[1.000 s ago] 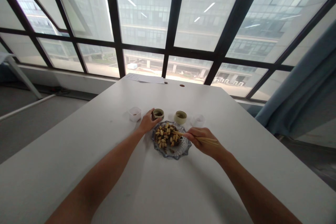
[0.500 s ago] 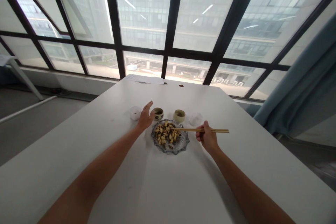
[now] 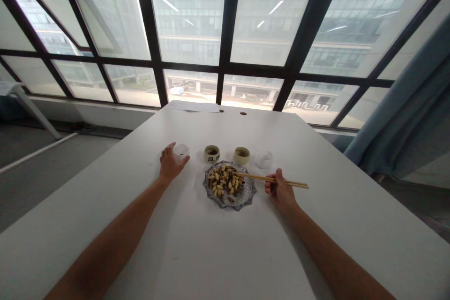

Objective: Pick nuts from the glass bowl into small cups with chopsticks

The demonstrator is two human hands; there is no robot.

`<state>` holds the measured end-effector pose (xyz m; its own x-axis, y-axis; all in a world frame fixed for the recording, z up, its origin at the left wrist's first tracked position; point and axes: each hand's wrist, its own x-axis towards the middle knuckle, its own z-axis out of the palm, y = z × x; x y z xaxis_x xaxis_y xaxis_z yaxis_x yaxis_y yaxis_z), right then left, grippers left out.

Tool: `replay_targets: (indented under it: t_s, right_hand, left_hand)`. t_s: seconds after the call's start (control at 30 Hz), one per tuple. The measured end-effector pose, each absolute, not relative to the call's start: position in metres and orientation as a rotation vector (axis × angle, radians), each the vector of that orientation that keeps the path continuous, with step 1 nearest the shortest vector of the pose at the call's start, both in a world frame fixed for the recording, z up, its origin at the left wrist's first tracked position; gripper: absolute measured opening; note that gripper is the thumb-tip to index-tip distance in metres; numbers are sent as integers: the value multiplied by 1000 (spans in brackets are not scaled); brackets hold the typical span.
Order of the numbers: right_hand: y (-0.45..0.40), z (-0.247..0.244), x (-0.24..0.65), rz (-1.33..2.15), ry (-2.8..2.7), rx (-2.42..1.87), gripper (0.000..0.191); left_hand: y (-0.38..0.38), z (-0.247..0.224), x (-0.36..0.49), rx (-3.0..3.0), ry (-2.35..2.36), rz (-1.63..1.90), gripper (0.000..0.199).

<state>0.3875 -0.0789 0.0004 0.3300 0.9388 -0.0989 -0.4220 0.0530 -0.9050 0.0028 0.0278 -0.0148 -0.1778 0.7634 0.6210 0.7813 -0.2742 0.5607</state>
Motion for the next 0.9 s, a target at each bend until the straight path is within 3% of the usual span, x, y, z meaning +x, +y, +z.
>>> replay_targets:
  t_s: [0.3, 0.5, 0.9]
  right_hand:
    - [-83, 6, 386, 1188, -624, -1051, 51]
    - [-83, 8, 387, 1196, -587, -1063, 48]
    - [-84, 14, 385, 1194, -522, -1088, 49]
  left_hand:
    - [37, -26, -7, -2003, -2143, -1681, 77]
    - [34, -23, -3, -2053, -1911, -1805, 67]
    - [23, -12, 3, -2163, -1548, -1629, 59]
